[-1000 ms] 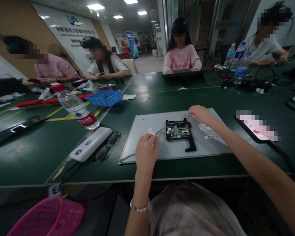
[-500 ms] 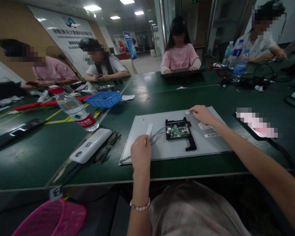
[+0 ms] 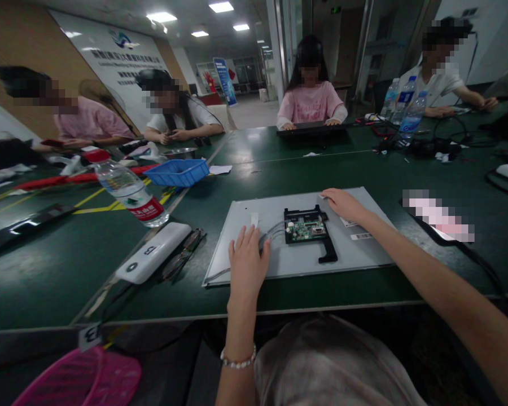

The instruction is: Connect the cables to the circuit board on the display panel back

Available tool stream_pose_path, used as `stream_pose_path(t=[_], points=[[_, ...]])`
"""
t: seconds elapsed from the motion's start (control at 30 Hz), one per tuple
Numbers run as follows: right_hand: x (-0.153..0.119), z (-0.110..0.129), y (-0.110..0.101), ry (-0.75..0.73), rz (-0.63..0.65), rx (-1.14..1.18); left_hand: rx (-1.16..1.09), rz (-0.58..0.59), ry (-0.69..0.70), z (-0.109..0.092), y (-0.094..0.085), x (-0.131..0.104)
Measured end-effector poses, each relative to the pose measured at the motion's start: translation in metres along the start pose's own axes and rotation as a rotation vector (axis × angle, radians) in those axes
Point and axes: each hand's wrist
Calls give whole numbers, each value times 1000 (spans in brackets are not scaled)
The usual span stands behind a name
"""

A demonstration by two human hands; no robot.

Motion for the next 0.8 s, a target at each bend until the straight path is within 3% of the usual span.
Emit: stream_pose_path(t=[0.17,0.43,0.6,0.7,0.8], points=[[0,0,2,9,-3,-12,-5,87,4,-3,-1,-1],[1,0,4,-9,-23,-29,75,72,-57,-8,-4,-2],[0,0,5,-12,-23,-31,127,24,-14,-10,-11,-1],[0,0,5,-11,-18,-29,112,74,93,-14,-26,17],[0,0,6,-17,-20,-37,70,150,258,-15,-34,56]])
Point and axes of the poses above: each hand's wrist, its own x-axis towards the middle knuckle, its own y-axis out of the palm, z = x × y, and after that the axes turned 2 degrees about -y, right-handed
